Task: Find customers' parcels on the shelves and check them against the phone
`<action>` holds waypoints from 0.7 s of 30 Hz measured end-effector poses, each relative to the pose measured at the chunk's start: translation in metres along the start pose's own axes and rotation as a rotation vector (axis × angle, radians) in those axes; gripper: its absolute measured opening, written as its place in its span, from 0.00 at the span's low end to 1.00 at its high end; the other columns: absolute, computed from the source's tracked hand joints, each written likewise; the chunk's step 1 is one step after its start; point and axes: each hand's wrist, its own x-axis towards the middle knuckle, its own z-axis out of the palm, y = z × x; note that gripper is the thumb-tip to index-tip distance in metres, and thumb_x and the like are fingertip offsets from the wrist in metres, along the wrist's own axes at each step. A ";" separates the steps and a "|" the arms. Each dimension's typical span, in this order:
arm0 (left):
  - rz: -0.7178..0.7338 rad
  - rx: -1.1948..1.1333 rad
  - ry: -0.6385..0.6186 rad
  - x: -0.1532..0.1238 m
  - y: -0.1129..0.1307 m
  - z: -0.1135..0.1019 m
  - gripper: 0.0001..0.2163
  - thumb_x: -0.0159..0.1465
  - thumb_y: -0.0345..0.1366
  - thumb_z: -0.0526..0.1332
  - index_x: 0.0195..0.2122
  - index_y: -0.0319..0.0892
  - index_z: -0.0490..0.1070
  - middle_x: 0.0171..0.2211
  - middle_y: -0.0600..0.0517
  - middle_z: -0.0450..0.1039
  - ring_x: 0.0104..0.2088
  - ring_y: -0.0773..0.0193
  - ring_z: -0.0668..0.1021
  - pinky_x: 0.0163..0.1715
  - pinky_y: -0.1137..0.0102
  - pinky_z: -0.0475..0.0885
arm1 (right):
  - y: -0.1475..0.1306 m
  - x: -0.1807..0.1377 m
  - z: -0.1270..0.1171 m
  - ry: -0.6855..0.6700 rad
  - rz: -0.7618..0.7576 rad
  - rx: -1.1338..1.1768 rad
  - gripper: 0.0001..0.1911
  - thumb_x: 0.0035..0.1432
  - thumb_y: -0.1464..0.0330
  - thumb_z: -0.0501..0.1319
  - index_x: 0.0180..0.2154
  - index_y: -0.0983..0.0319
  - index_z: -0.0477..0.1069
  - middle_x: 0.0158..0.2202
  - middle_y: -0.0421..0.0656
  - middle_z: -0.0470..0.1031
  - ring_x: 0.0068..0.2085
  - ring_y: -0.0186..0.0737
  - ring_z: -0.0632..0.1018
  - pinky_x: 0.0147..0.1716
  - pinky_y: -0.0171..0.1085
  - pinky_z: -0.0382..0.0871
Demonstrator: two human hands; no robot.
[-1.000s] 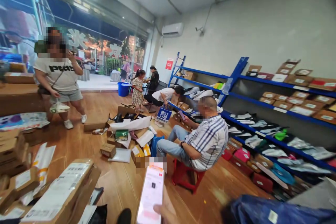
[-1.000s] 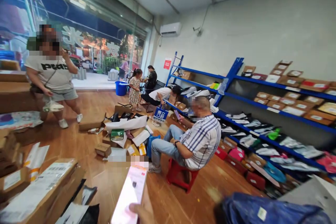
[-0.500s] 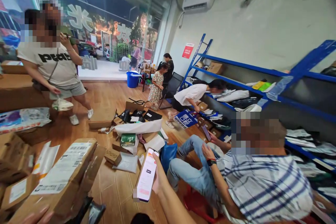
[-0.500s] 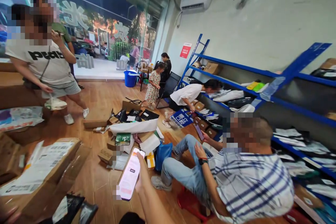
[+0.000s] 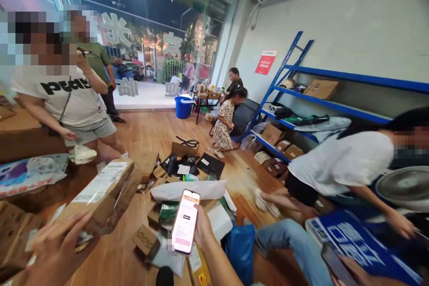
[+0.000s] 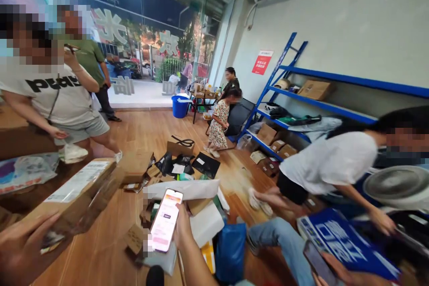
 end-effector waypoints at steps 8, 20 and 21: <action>0.080 0.026 0.018 0.185 -0.055 0.160 0.38 0.55 0.35 0.54 0.63 0.57 0.33 0.46 0.42 0.63 0.45 0.41 0.69 0.41 0.50 0.65 | -0.043 0.080 0.054 0.045 -0.196 0.027 0.20 0.31 0.58 0.68 0.27 0.62 0.69 0.22 0.40 0.77 0.25 0.39 0.75 0.29 0.36 0.67; 0.261 -0.156 -0.195 0.431 -0.167 0.415 0.35 0.48 0.33 0.61 0.59 0.39 0.52 0.53 0.38 0.61 0.51 0.43 0.64 0.50 0.53 0.56 | -0.038 0.222 0.195 0.136 -0.360 0.238 0.19 0.38 0.55 0.64 0.28 0.63 0.71 0.22 0.42 0.78 0.26 0.43 0.77 0.33 0.40 0.69; 0.293 -0.181 -0.207 0.450 -0.173 0.432 0.36 0.48 0.34 0.61 0.60 0.38 0.51 0.54 0.37 0.60 0.51 0.42 0.63 0.50 0.52 0.56 | -0.040 0.231 0.212 0.162 -0.396 0.269 0.18 0.39 0.57 0.65 0.30 0.63 0.71 0.24 0.41 0.78 0.28 0.43 0.77 0.34 0.39 0.69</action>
